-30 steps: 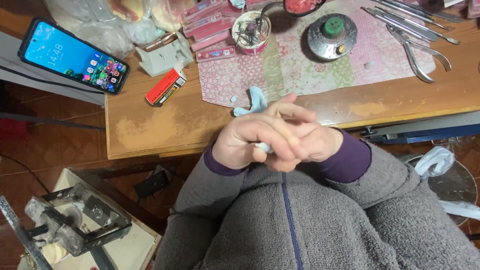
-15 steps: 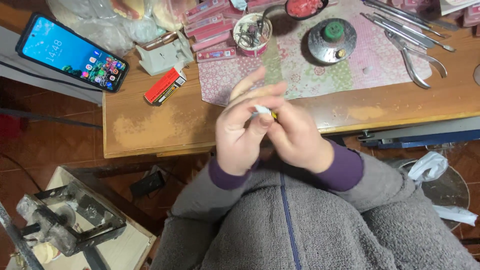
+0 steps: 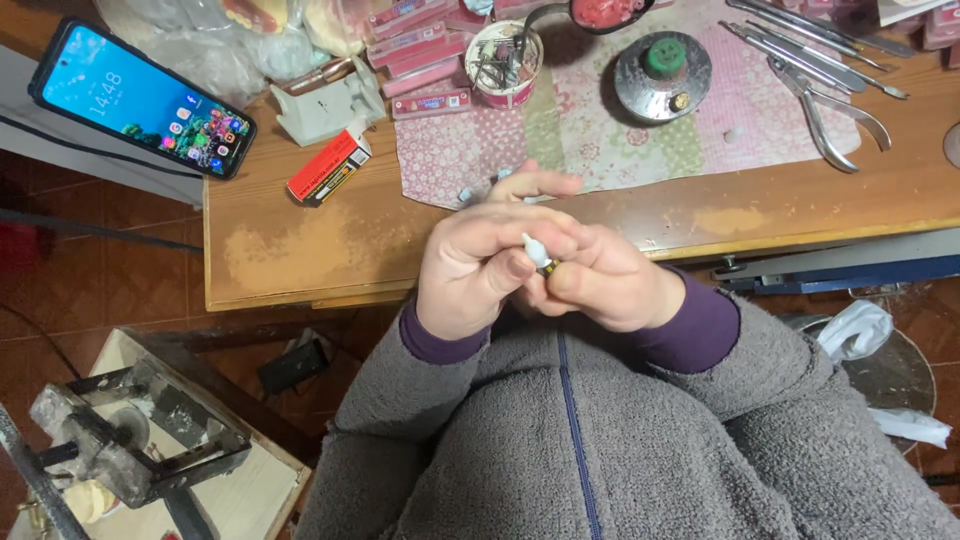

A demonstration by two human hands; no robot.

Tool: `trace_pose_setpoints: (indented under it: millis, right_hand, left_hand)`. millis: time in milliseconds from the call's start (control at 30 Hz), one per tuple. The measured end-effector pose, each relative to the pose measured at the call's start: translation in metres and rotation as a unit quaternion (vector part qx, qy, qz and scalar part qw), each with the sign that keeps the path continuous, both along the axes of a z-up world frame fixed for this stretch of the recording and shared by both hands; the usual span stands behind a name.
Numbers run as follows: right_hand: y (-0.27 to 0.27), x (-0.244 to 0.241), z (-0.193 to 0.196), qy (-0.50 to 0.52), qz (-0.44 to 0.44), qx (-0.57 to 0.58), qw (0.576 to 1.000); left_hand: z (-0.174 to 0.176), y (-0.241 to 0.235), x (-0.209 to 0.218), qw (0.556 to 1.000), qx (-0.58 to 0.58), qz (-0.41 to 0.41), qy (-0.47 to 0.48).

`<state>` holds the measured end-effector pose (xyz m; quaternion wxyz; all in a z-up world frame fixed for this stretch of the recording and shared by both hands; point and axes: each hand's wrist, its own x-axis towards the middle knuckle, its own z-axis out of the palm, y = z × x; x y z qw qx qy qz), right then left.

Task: Apply adhesive and small pieces of material to repair a blue dental impression mold.

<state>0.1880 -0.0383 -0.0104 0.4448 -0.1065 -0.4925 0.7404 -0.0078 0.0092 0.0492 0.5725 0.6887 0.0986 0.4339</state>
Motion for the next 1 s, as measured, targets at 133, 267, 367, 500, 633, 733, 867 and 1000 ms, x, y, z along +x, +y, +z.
trace_pose_setpoints:
  millis: [133, 267, 367, 500, 633, 733, 867, 1000]
  right_hand:
    - [-0.001, -0.016, 0.022, -0.202, -0.273, 0.228, 0.912]
    - [0.001, -0.026, 0.032, -0.35, -0.452, 0.341, 0.746]
    - [0.004, -0.025, 0.028, -0.373, -0.475, 0.335, 0.724]
    - [0.005, -0.018, 0.025, -0.34, -0.411, 0.26, 0.805]
    - [0.005, -0.009, 0.003, -0.162, -0.221, 0.06, 0.96]
    - [0.008, -0.014, 0.015, -0.012, -0.1, -0.058, 0.993]
    - [0.007, -0.02, 0.013, -0.006, -0.112, -0.067, 0.991]
    - [0.008, -0.024, 0.024, -0.212, -0.298, 0.157, 0.917]
  left_hand:
    - [0.003, -0.003, 0.004, 0.996, 0.013, 0.092, -0.007]
    - [-0.006, -0.004, 0.01, 0.985, 0.035, 0.17, 0.005]
    - [-0.016, 0.003, 0.012, 0.982, 0.015, 0.186, -0.038]
    - [0.009, 0.013, 0.01, 0.991, -0.103, 0.072, -0.051]
    - [0.042, 0.025, -0.001, 0.994, -0.057, 0.004, 0.097]
    - [0.007, 0.033, -0.013, 0.995, -0.021, -0.021, 0.092]
    - [-0.008, 0.032, -0.012, 0.997, -0.027, 0.019, 0.067]
    - [-0.016, 0.029, -0.003, 0.997, -0.03, 0.076, 0.002]
